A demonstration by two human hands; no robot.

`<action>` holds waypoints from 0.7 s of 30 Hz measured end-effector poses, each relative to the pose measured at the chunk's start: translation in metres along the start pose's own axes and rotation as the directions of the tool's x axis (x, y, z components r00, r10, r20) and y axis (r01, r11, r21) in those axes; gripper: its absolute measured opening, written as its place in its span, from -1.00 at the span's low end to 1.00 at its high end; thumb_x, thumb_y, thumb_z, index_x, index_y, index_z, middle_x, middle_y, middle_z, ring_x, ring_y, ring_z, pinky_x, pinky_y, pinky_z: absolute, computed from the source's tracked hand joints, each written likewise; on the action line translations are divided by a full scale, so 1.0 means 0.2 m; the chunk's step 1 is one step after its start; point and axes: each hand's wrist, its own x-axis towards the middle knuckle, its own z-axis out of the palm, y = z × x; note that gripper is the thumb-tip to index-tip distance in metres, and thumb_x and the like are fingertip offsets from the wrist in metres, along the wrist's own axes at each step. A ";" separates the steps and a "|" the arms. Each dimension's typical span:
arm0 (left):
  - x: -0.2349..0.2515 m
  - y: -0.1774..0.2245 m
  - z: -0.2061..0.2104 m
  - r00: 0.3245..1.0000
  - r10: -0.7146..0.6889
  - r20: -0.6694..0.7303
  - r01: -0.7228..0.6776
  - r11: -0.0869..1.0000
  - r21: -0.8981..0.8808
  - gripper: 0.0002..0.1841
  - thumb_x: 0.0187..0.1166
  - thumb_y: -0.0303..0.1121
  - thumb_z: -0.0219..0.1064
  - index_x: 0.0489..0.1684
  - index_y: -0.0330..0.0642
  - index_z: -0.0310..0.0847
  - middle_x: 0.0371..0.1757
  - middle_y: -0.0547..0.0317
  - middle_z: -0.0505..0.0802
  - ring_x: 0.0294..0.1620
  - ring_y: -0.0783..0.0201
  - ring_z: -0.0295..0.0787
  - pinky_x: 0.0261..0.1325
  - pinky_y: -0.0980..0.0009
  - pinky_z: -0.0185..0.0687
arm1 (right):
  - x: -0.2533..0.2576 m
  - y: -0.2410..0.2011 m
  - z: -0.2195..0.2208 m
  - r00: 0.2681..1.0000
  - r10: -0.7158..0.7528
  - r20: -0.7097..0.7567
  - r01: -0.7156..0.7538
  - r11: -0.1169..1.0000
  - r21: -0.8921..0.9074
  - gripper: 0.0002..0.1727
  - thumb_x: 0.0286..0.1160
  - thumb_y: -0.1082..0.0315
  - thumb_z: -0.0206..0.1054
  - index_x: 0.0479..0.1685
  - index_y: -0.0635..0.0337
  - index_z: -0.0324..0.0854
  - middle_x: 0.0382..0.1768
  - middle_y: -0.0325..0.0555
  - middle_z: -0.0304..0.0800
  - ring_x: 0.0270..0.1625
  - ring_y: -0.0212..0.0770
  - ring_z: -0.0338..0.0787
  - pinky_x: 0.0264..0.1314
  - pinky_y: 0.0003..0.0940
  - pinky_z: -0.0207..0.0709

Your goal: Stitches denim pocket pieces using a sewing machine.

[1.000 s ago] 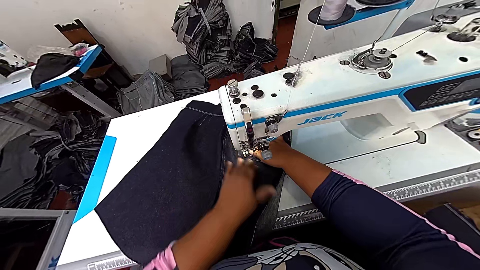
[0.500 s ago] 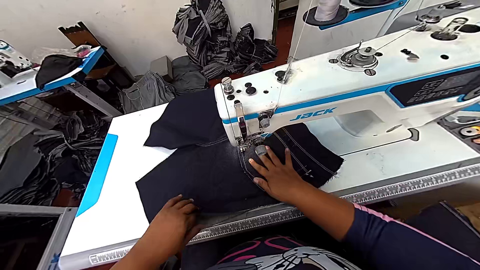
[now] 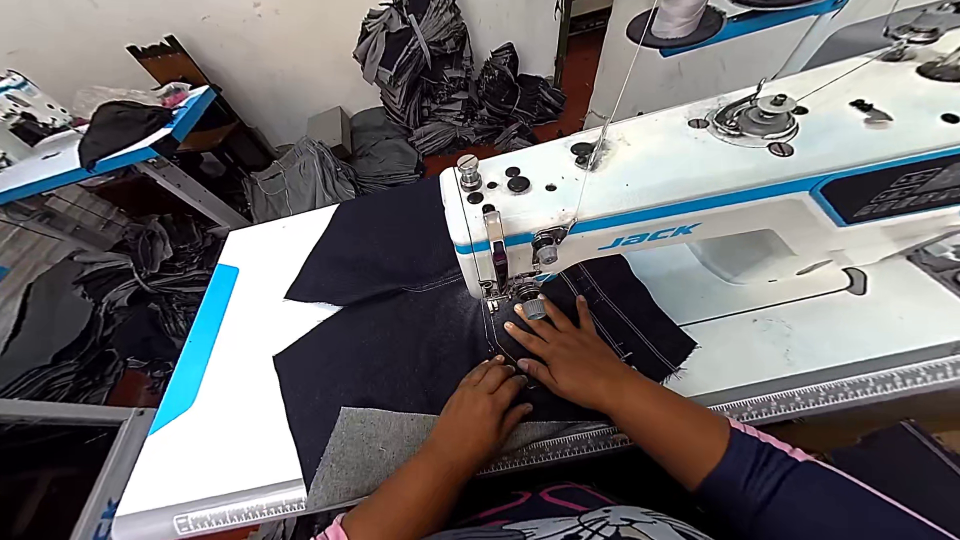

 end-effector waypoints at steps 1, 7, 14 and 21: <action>0.02 -0.01 0.00 1.000 0.001 0.003 -0.001 1.000 0.004 -0.64 0.66 -0.16 0.28 0.14 -0.24 0.82 0.22 -0.07 0.89 0.45 -0.13 0.73 0.51 0.03 0.60 | 0.02 0.01 0.00 0.999 -0.009 -0.036 0.009 1.000 -0.001 -0.34 0.83 -0.22 -0.19 0.89 -0.39 0.09 0.93 -0.27 -0.08 0.96 0.11 -0.41 0.69 0.63 -0.72; 0.11 -0.10 0.00 1.000 -0.004 0.014 0.003 0.999 0.042 -0.64 0.69 -0.14 0.27 0.08 -0.23 0.85 0.23 -0.03 0.88 0.50 -0.06 0.70 0.58 0.06 0.53 | 0.13 0.07 -0.04 0.995 -0.030 -0.091 0.028 0.999 -0.025 -0.35 0.81 -0.21 -0.08 0.82 -0.26 0.28 0.85 -0.22 0.18 0.93 0.19 -0.12 0.71 0.64 -0.59; 0.20 -0.18 -0.02 0.999 0.009 0.043 -0.011 0.999 0.050 -0.62 0.60 -0.12 0.39 0.09 -0.25 0.84 0.25 -0.09 0.86 0.51 -0.09 0.68 0.60 0.02 0.49 | 0.21 0.07 -0.14 0.999 0.022 -0.025 -0.022 1.000 0.000 -0.35 0.81 -0.21 -0.08 0.72 -0.13 0.44 0.76 -0.10 0.36 0.90 0.21 -0.02 0.73 0.60 -0.56; 0.22 -0.02 -0.01 0.971 -0.159 0.178 0.166 0.986 -0.027 -0.56 0.71 -0.10 0.27 0.18 -0.34 0.74 0.45 -0.16 0.74 0.69 -0.09 0.46 0.78 0.07 0.22 | 0.21 0.05 -0.15 0.998 0.058 -0.016 -0.059 0.996 -0.063 -0.36 0.80 -0.21 -0.05 0.70 -0.14 0.47 0.70 -0.05 0.45 0.84 0.27 0.15 0.76 0.56 -0.34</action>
